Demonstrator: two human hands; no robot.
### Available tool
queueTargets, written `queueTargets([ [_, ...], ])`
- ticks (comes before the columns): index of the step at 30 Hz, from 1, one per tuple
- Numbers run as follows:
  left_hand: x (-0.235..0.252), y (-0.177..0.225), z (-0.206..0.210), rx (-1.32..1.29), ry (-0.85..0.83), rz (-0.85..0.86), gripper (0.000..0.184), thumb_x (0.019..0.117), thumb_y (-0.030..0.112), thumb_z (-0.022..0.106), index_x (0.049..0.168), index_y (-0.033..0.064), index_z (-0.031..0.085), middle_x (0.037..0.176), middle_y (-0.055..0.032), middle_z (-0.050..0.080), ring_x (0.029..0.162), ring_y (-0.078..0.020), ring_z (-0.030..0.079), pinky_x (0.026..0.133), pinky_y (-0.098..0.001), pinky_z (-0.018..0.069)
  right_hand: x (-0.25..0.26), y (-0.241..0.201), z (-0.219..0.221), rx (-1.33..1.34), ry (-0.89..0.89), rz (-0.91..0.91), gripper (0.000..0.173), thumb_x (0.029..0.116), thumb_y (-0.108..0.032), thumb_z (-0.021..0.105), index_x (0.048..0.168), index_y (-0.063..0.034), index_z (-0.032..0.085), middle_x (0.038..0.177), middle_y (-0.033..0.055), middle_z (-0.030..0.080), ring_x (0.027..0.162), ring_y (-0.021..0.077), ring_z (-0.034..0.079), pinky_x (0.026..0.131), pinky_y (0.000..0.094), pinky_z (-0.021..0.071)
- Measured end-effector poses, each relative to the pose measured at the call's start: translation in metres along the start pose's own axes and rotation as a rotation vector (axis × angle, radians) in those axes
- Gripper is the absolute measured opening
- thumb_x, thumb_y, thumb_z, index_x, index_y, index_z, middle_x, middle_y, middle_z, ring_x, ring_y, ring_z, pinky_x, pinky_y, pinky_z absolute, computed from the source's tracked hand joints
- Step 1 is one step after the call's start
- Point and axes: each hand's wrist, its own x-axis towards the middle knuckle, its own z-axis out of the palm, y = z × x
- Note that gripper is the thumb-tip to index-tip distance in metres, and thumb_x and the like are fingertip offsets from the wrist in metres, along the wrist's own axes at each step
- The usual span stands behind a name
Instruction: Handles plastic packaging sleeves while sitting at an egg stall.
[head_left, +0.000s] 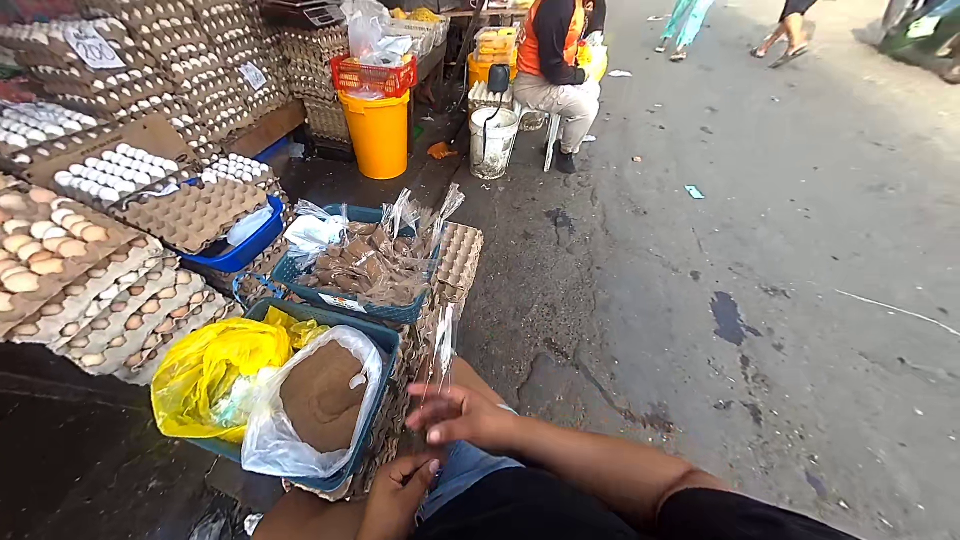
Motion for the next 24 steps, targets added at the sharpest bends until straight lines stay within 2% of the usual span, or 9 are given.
queueTargets([
  [2, 0.002, -0.001, 0.000, 0.039, 0.030, 0.025, 0.013, 0.0913, 0.005, 0.066, 0.086, 0.0043, 0.078, 0.081, 0.0079, 0.074, 0.076, 0.0078, 0.066, 0.074, -0.0155, 0.0550, 0.000, 0.011, 0.007, -0.121, -0.028, 0.102, 0.043, 0.0989, -0.003, 0.060, 0.140, 0.0073, 0.053, 0.115, 0.0098, 0.073, 0.099, 0.0086, 0.070, 0.089, 0.0286, 0.0562],
  [5, -0.002, -0.006, -0.008, 0.114, -0.035, 0.022, 0.017, 0.0947, 0.008, 0.064, 0.094, 0.0005, 0.079, 0.098, -0.0020, 0.078, 0.095, -0.0012, 0.071, 0.092, -0.0221, 0.0566, 0.011, -0.018, -0.008, -0.159, 0.165, -0.022, 0.033, 0.1016, -0.003, 0.056, 0.131, 0.0095, 0.061, 0.113, 0.0116, 0.075, 0.104, 0.0142, 0.072, 0.099, 0.0348, 0.0568],
  [10, -0.005, 0.002, -0.012, 0.144, -0.030, -0.054, 0.018, 0.0966, 0.007, 0.061, 0.097, -0.0015, 0.078, 0.101, -0.0043, 0.077, 0.099, -0.0035, 0.071, 0.096, -0.0246, 0.0553, 0.017, -0.089, -0.047, 0.149, 0.400, -0.363, 0.033, 0.1009, 0.004, 0.051, 0.133, 0.0072, 0.057, 0.108, 0.0105, 0.077, 0.100, 0.0204, 0.075, 0.097, 0.0368, 0.0587],
  [13, -0.003, -0.001, -0.012, 0.044, 0.004, -0.004, 0.021, 0.0980, 0.005, 0.057, 0.098, -0.0012, 0.077, 0.099, -0.0035, 0.078, 0.095, -0.0062, 0.072, 0.092, -0.0266, 0.0582, 0.013, -0.073, -0.051, 0.345, 0.293, -0.435, 0.077, 0.0937, -0.020, 0.074, 0.155, -0.0039, 0.031, 0.134, 0.0157, 0.067, 0.118, 0.0262, 0.068, 0.103, 0.0401, 0.0536],
  [14, -0.002, -0.002, -0.012, 0.010, 0.020, 0.009, 0.022, 0.0983, 0.005, 0.056, 0.098, -0.0008, 0.077, 0.099, -0.0032, 0.078, 0.094, -0.0074, 0.073, 0.091, -0.0275, 0.0591, 0.012, -0.058, -0.045, 0.368, 0.274, -0.375, 0.100, 0.0881, -0.030, 0.080, 0.160, -0.0086, 0.015, 0.145, 0.0149, 0.058, 0.123, 0.0254, 0.064, 0.104, 0.0402, 0.0524],
  [16, -0.002, -0.002, -0.009, -0.024, 0.049, 0.014, 0.022, 0.0988, 0.004, 0.054, 0.099, -0.0004, 0.076, 0.099, -0.0027, 0.078, 0.093, -0.0080, 0.073, 0.091, -0.0278, 0.0594, 0.008, -0.021, -0.023, 0.396, 0.262, -0.182, 0.115, 0.0817, -0.035, 0.084, 0.162, -0.0123, 0.005, 0.144, 0.0125, 0.055, 0.121, 0.0236, 0.063, 0.099, 0.0403, 0.0540],
  [20, -0.004, 0.001, -0.006, -0.004, 0.123, -0.045, 0.017, 0.0955, 0.002, 0.059, 0.094, 0.0012, 0.076, 0.087, 0.0026, 0.076, 0.083, -0.0035, 0.072, 0.083, -0.0251, 0.0608, -0.006, 0.026, 0.012, 0.199, -0.010, 0.169, 0.088, 0.0920, -0.014, 0.067, 0.161, -0.0036, 0.013, 0.136, 0.0168, 0.061, 0.116, 0.0194, 0.066, 0.100, 0.0358, 0.0528],
  [22, -0.009, -0.001, -0.004, 0.027, 0.120, -0.080, 0.012, 0.0915, 0.003, 0.065, 0.087, 0.0053, 0.076, 0.079, 0.0085, 0.073, 0.075, 0.0036, 0.067, 0.075, -0.0193, 0.0573, -0.002, 0.027, 0.016, 0.082, -0.024, 0.334, 0.057, 0.1009, -0.005, 0.058, 0.153, 0.0023, 0.036, 0.129, 0.0143, 0.065, 0.110, 0.0139, 0.066, 0.098, 0.0328, 0.0526],
  [24, -0.010, -0.006, -0.003, 0.079, 0.081, -0.107, 0.010, 0.0897, 0.007, 0.069, 0.082, 0.0066, 0.076, 0.076, 0.0084, 0.072, 0.071, 0.0053, 0.065, 0.070, -0.0180, 0.0552, 0.009, 0.025, 0.010, 0.034, 0.099, 0.398, 0.028, 0.1060, -0.014, 0.055, 0.128, 0.0011, 0.063, 0.114, 0.0068, 0.071, 0.101, 0.0103, 0.067, 0.093, 0.0325, 0.0556],
])
